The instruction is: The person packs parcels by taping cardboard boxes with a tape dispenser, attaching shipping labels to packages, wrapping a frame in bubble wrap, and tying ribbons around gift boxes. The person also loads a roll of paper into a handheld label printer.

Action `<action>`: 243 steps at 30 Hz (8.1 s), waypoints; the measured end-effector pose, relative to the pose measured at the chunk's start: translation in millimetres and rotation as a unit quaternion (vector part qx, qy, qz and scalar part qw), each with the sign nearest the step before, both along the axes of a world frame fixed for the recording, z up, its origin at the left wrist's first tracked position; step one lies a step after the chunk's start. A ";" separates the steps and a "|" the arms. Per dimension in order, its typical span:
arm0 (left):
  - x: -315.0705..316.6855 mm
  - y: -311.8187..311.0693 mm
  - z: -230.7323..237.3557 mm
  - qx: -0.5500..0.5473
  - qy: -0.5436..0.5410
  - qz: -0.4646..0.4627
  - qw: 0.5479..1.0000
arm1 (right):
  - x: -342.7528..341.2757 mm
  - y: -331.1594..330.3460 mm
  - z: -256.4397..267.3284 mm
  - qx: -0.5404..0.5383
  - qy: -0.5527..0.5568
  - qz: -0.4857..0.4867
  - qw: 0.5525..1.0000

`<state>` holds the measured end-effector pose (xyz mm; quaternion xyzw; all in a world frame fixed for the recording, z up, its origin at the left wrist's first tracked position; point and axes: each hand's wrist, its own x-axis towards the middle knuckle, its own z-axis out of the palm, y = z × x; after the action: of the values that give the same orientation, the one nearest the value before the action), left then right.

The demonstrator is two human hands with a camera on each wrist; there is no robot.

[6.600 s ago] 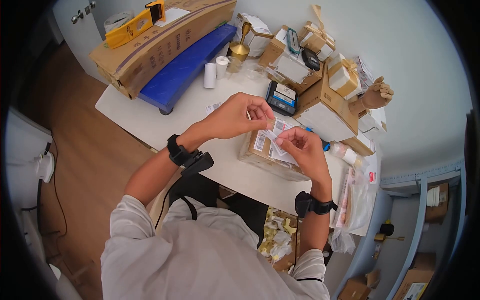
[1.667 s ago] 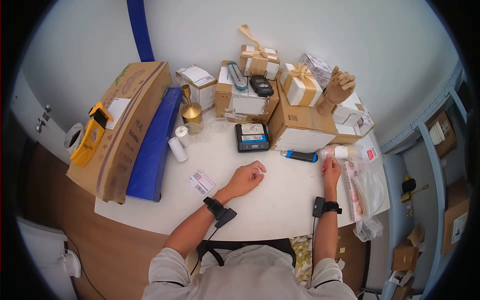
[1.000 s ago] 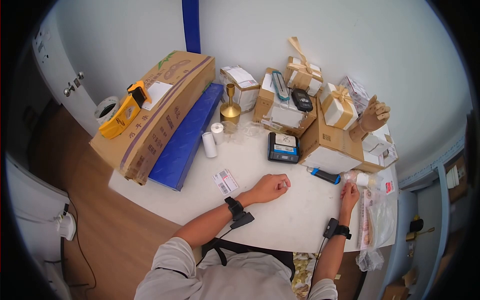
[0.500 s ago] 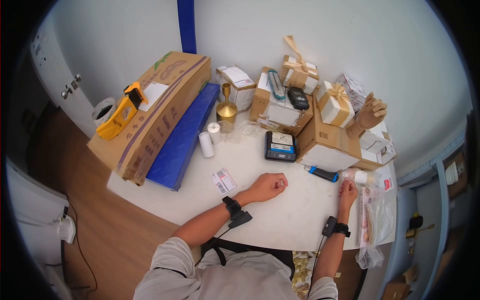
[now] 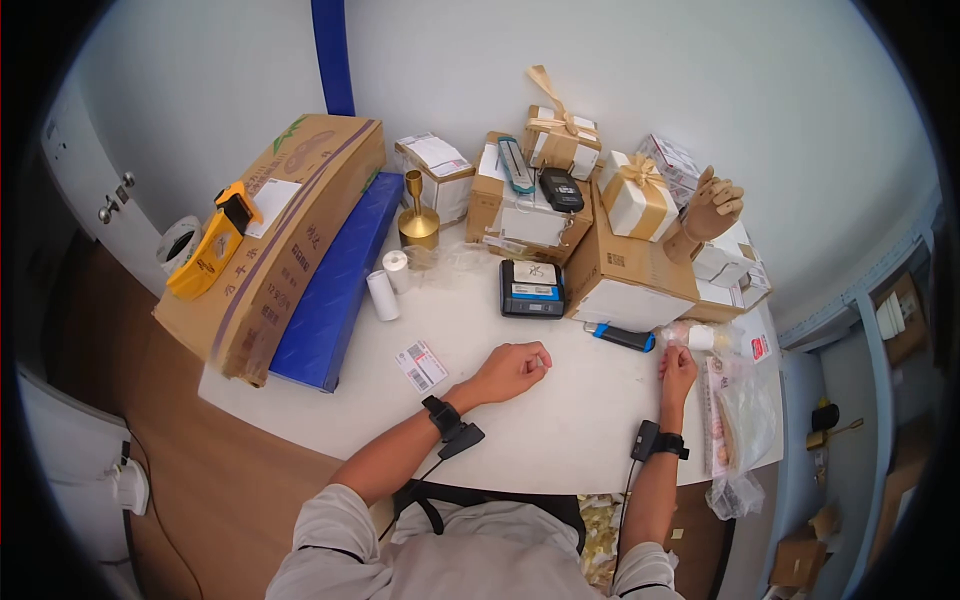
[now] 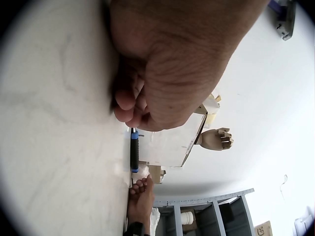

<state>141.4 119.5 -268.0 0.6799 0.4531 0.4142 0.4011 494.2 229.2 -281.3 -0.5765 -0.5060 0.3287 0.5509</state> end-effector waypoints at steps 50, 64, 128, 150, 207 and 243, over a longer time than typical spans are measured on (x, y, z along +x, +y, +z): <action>-0.6 -1.4 -1.2 -0.056 -0.047 0.010 0.997 | -11.9 -9.4 12.8 0.000 0.019 0.001 1.000; -0.7 0.3 -3.9 -0.042 -0.014 0.000 0.999 | -9.4 -6.7 9.2 -0.003 0.024 0.002 1.000; 0.1 -0.6 6.3 -0.076 -0.069 0.030 0.994 | -8.3 -141.5 152.2 0.256 -0.443 -0.056 0.857; -63.0 -42.0 56.3 -0.278 -0.163 0.110 0.940 | -130.9 -153.5 112.3 0.125 -0.121 0.176 0.969; -62.0 -110.3 143.1 0.202 0.402 0.164 0.878 | -94.2 -106.2 55.5 0.138 -0.332 0.381 0.852; -57.9 -82.5 74.7 0.033 0.351 0.062 0.934 | -90.6 -85.5 59.1 0.041 -0.332 0.329 0.883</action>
<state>83.5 37.0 -193.3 0.7651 0.5927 0.1877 0.1675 403.6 143.7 -222.2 -0.4291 -0.8329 0.2596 0.2340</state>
